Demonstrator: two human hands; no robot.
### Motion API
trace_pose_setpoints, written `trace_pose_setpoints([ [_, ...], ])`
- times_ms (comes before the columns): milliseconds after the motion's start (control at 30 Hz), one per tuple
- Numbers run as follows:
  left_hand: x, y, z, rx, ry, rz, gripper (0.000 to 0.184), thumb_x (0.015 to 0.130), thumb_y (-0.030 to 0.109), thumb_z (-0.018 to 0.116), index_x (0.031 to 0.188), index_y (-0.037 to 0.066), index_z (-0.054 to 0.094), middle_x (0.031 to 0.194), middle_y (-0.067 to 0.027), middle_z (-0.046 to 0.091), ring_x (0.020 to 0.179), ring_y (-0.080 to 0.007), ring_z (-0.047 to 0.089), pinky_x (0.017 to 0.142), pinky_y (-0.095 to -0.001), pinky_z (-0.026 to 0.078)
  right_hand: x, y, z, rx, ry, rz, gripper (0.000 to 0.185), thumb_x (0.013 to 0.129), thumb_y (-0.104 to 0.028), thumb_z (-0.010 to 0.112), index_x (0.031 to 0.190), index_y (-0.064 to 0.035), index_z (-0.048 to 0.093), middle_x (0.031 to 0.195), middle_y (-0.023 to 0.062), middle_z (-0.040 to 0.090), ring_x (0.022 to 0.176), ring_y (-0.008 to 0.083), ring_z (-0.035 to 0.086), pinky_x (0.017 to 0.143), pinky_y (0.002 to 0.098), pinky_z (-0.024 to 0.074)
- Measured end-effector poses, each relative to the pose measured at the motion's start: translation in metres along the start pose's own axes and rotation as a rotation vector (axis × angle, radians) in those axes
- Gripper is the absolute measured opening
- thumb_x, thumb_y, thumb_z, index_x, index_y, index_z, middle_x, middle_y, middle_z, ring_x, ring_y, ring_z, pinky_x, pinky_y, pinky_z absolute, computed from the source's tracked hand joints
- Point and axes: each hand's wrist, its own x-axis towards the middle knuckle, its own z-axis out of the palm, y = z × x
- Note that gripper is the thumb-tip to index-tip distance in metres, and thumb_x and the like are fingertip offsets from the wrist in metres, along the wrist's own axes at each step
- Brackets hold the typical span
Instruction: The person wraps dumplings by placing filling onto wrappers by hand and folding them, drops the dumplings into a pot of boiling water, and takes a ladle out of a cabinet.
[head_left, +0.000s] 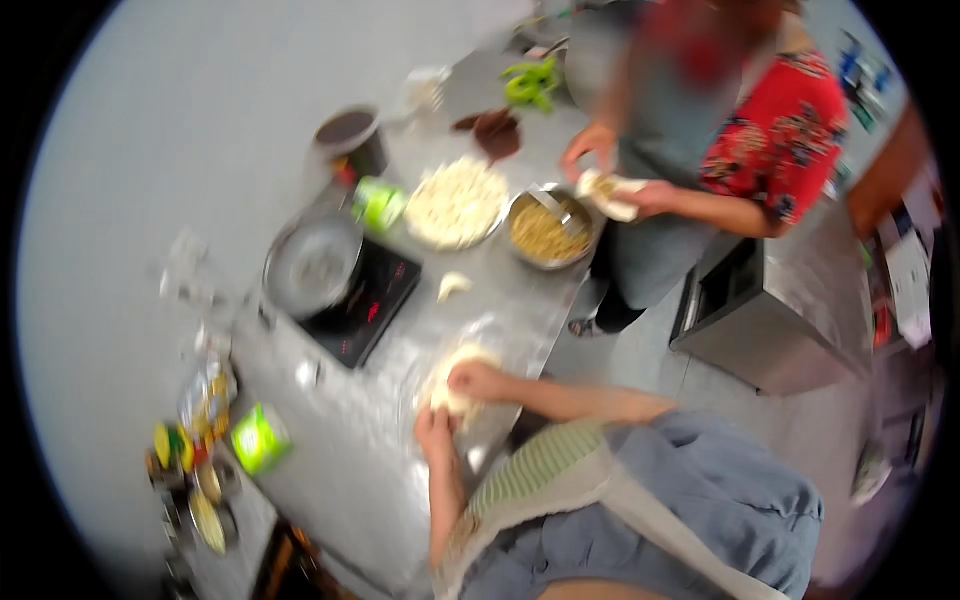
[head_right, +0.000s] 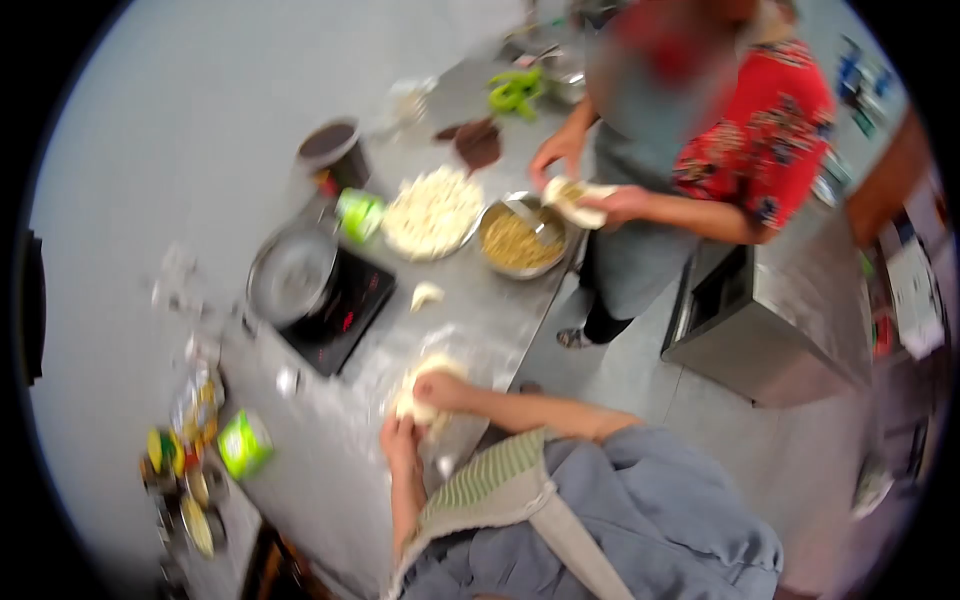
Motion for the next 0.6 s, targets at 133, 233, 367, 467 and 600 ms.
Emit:
trace_pose_setpoints([
  [133,-0.004,0.009,0.009,0.013,-0.036,0.022,0.028,0.093,0.009,0.057,0.118,-0.002,0.063,0.084,-0.005,0.066,0.067,-0.0092,0.06,0.063,-0.0233,0.05,-0.016,-0.066,-0.015,-0.322,0.012,-0.049,0.014,0.087,-0.014,0.066,0.091,-0.0007,0.064,0.079,0.0075,0.064,0.07,0.0137,0.061,0.067,0.0284,0.0499],
  [233,-0.009,0.018,0.013,-0.011,0.013,0.037,0.029,0.092,0.007,0.057,0.118,-0.003,0.063,0.082,-0.0048,0.067,0.065,-0.009,0.06,0.061,-0.0229,0.05,-0.019,-0.084,-0.021,-0.249,0.154,-0.034,0.017,0.085,-0.017,0.065,0.094,-0.0035,0.065,0.077,0.013,0.065,0.068,0.0251,0.063,0.063,0.0354,0.0493],
  [367,-0.009,0.012,0.002,0.096,0.083,0.037,0.03,0.089,0.004,0.056,0.117,-0.003,0.064,0.079,-0.0051,0.067,0.063,-0.0087,0.059,0.059,-0.0228,0.049,-0.016,-0.112,-0.044,-0.331,0.347,0.031,0.018,0.087,-0.018,0.065,0.096,-0.0031,0.065,0.079,0.0139,0.067,0.068,0.026,0.064,0.065,0.036,0.0502],
  [467,-0.008,0.01,-0.001,0.102,0.114,0.009,0.03,0.089,0.005,0.055,0.117,-0.003,0.063,0.077,-0.0056,0.066,0.062,-0.0099,0.059,0.058,-0.0239,0.049,-0.011,-0.126,-0.063,-0.317,0.464,-0.015,0.017,0.088,-0.018,0.065,0.097,-0.0032,0.065,0.081,0.0145,0.068,0.069,0.0263,0.065,0.066,0.0349,0.0511],
  [600,-0.007,0.01,-0.001,0.242,0.135,0.061,0.032,0.087,0.005,0.054,0.117,-0.003,0.062,0.073,-0.008,0.064,0.061,-0.0126,0.06,0.058,-0.0278,0.049,-0.01,-0.147,-0.081,-0.331,0.615,-0.141,0.014,0.091,-0.016,0.065,0.096,-0.0027,0.065,0.077,0.0075,0.064,0.069,0.0164,0.059,0.065,0.0278,0.0475],
])
